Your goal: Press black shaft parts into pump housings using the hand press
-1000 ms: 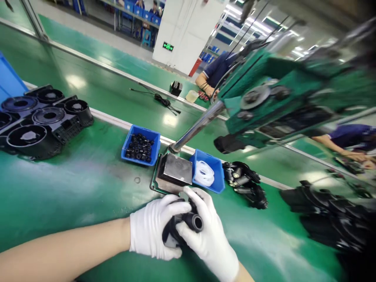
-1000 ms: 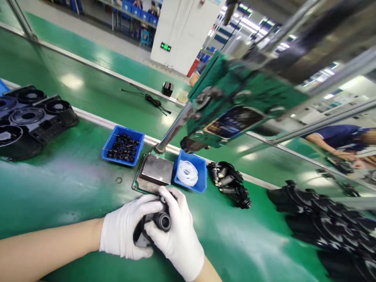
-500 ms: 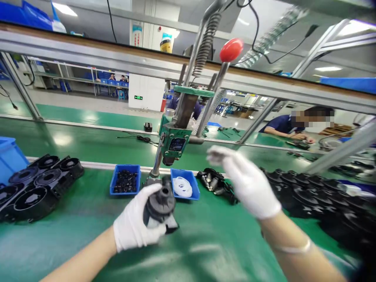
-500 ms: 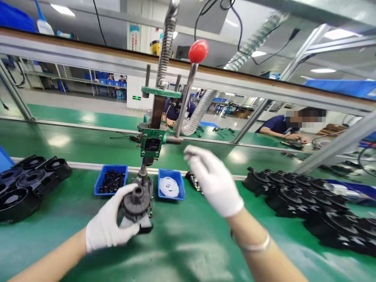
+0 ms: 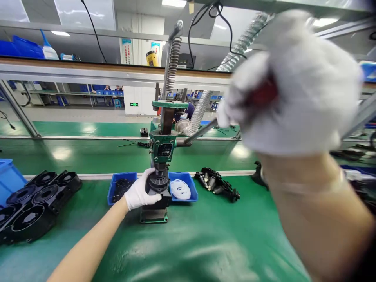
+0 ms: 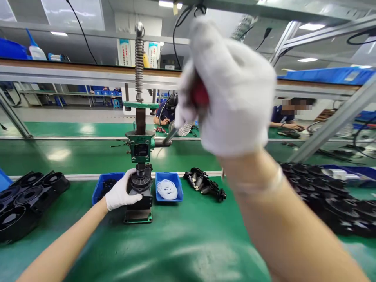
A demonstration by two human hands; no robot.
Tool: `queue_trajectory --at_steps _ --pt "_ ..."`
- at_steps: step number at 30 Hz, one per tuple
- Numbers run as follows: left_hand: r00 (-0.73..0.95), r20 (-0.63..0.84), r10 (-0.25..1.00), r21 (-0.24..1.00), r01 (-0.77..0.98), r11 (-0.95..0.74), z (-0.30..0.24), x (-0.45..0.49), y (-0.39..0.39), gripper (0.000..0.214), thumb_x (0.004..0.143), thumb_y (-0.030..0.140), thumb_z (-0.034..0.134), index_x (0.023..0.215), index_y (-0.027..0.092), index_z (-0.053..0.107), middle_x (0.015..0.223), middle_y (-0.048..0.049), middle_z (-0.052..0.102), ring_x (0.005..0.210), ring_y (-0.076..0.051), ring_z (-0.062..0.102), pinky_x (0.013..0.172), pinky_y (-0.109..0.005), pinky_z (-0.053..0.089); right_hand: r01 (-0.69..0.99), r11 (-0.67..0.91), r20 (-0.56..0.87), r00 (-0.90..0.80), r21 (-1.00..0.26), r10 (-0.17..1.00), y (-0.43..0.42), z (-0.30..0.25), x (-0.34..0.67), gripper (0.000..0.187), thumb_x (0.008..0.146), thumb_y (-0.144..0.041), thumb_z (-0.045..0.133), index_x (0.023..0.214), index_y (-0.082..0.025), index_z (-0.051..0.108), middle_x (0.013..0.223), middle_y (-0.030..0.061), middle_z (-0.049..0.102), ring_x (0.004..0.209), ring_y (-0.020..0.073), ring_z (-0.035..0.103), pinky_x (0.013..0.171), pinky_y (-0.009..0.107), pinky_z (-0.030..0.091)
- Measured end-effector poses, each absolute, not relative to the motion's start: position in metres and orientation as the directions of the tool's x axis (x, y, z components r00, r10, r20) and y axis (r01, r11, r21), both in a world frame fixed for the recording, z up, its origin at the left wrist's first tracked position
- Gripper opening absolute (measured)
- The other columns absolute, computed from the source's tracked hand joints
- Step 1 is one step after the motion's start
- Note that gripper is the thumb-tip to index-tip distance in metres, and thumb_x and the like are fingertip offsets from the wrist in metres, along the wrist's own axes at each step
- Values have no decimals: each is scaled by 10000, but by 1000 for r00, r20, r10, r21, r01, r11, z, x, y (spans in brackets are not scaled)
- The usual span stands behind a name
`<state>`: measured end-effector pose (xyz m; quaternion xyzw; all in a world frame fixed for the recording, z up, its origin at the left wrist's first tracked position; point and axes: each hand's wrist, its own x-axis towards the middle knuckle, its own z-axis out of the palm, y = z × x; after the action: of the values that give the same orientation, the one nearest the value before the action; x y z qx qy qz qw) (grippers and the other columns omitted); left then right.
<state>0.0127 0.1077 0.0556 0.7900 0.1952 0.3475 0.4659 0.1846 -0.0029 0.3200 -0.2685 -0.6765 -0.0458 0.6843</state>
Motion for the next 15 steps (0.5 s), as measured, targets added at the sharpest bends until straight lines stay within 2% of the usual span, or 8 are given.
queue_trajectory --at_steps 1,3,5,7,9,13,15 --pt "678 370 635 868 -7 -497 56 13 108 825 658 285 745 1342 156 303 1344 -174 564 1256 -318 549 1128 -494 361 444 867 971 170 -227 167 -17 304 182 443 985 -325 579 564 -190 547 512 -36 516 337 84 486 312 235 431" --pt "671 371 641 862 8 -507 56 12 109 820 659 295 742 1339 145 308 1335 -183 564 1243 -323 559 1118 -499 374 449 858 958 246 -247 147 -33 285 177 461 966 -401 604 546 -223 533 519 -32 508 355 107 495 305 268 435" --pt "668 370 646 854 30 -520 56 11 110 824 658 302 750 1337 146 309 1326 -184 567 1232 -325 566 1109 -500 385 439 848 947 248 -297 203 -33 285 176 441 969 -420 590 576 -224 553 534 -32 520 371 114 511 296 265 396" --pt "665 364 652 844 60 -532 58 10 110 828 653 304 766 1331 158 313 1321 -177 574 1229 -325 567 1108 -503 384 429 841 944 181 -329 277 -27 297 176 417 988 -392 558 611 -213 579 556 -27 541 392 119 531 282 259 346" --pt "667 357 654 840 77 -537 60 9 110 827 653 309 772 1326 161 316 1315 -176 580 1223 -328 571 1105 -505 386 431 841 945 139 -326 295 -23 301 176 423 997 -403 535 623 -214 589 579 -19 557 399 120 528 273 263 312" --pt "658 349 667 840 95 -534 60 8 108 840 648 333 777 1332 142 328 1303 -176 588 1223 -333 571 1108 -494 384 452 850 942 308 -270 135 -37 267 169 440 962 -453 591 570 -255 571 499 -35 485 386 137 480 331 298 405" --pt "644 351 680 841 103 -532 60 8 108 849 638 347 790 1333 150 344 1300 -164 594 1228 -334 567 1111 -489 382 431 871 928 367 -237 71 -44 250 169 438 965 -451 587 568 -264 582 490 -34 476 410 157 509 366 318 444"
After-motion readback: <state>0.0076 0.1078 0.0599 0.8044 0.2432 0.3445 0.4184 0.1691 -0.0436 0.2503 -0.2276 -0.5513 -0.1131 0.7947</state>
